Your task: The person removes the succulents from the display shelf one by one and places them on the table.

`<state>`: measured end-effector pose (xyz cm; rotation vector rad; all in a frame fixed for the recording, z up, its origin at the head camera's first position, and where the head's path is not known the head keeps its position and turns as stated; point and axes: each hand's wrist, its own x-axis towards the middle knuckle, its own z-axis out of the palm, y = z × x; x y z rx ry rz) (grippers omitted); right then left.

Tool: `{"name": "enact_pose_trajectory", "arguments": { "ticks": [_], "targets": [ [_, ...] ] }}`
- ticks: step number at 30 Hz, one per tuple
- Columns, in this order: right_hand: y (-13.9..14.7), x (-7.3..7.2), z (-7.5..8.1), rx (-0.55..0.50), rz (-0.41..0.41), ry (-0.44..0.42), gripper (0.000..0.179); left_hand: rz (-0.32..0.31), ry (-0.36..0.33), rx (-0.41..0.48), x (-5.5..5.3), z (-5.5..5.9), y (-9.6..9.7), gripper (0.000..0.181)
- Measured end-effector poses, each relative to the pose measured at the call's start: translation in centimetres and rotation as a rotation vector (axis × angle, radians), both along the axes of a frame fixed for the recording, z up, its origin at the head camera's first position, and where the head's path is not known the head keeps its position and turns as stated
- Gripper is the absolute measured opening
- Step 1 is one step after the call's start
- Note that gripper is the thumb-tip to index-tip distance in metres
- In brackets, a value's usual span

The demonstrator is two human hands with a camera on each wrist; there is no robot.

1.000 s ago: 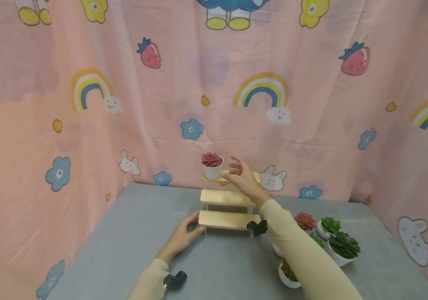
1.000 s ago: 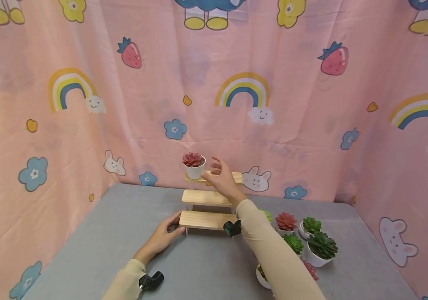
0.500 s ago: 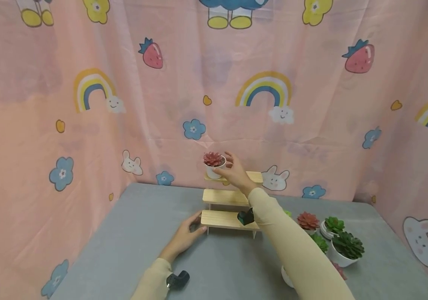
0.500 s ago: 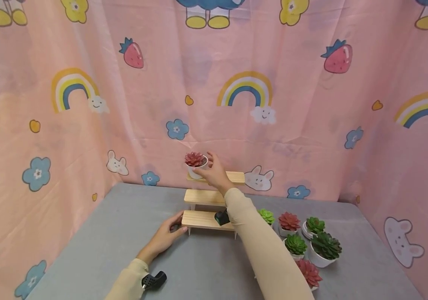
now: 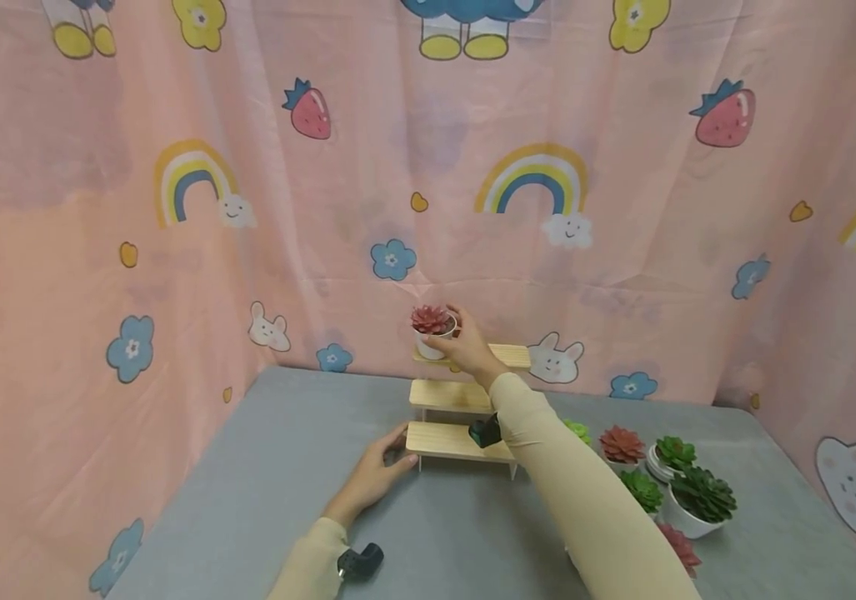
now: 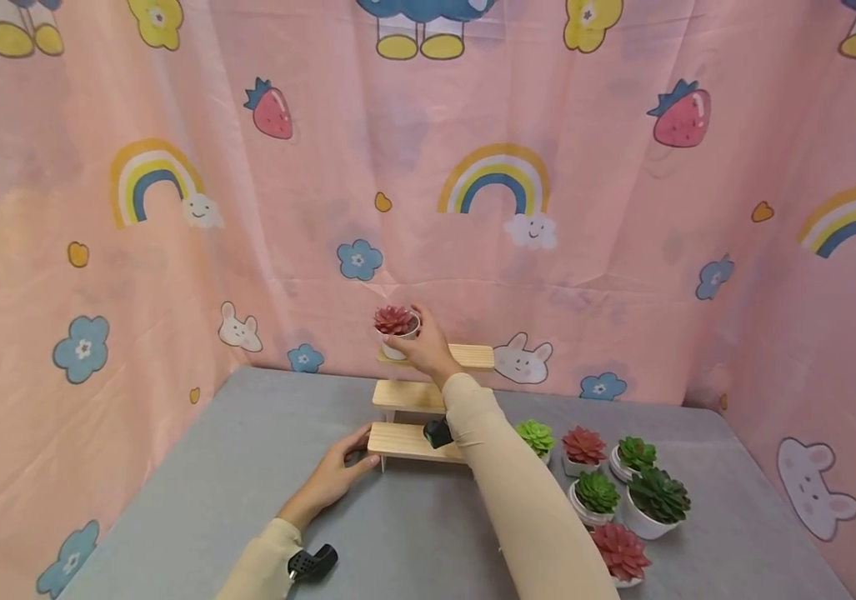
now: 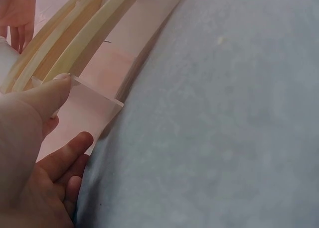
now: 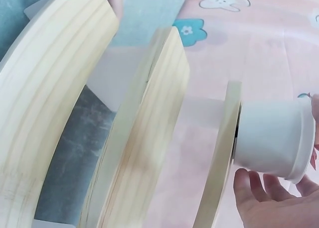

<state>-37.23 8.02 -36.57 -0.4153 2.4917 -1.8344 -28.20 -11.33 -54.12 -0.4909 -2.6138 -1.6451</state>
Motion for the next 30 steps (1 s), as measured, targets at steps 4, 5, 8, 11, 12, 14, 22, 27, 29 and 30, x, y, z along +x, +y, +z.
{"name": "enact_pose_trajectory", "arguments": {
  "ticks": [4, 5, 8, 11, 12, 14, 22, 27, 29, 30],
  "targets": [
    [-0.2, 0.1, 0.0, -0.001, -0.006, 0.011, 0.08, -0.006, 0.003, 0.008, 0.2, 0.0, 0.1, 0.067],
    [-0.2, 0.2, 0.0, -0.006, -0.004, 0.012, 0.08, -0.006, 0.003, 0.008, 0.2, 0.0, 0.1, 0.067],
    [-0.3, 0.2, 0.1, 0.005, -0.007, 0.017, 0.078, -0.005, 0.004, 0.007, 0.3, 0.1, 0.2, 0.067],
    [-0.3, 0.1, -0.1, 0.022, -0.01, 0.014, 0.077, -0.002, 0.002, 0.007, 0.4, 0.1, 0.3, 0.067],
    [-0.3, 0.1, -0.1, 0.033, -0.017, 0.012, 0.077, -0.001, 0.002, 0.006, 0.4, 0.1, 0.3, 0.066],
    [-0.2, 0.1, -0.1, 0.051, -0.031, 0.006, 0.077, 0.0, 0.001, 0.007, 0.5, 0.2, 0.4, 0.066],
    [0.6, 0.7, -0.4, 0.076, -0.044, 0.009, 0.075, 0.003, -0.006, -0.007, 0.4, 0.2, 0.5, 0.066],
    [1.1, 1.2, -0.2, 0.059, 0.003, 0.049, 0.074, 0.01, -0.001, 0.002, 0.3, 0.2, 0.3, 0.066],
    [1.2, 1.5, 0.0, 0.056, 0.019, 0.069, 0.072, 0.013, 0.001, 0.003, 0.3, 0.2, 0.2, 0.066],
    [1.3, 1.7, 0.2, 0.054, 0.027, 0.077, 0.071, 0.014, 0.003, -0.003, 0.2, 0.2, 0.1, 0.066]
  ]
}}
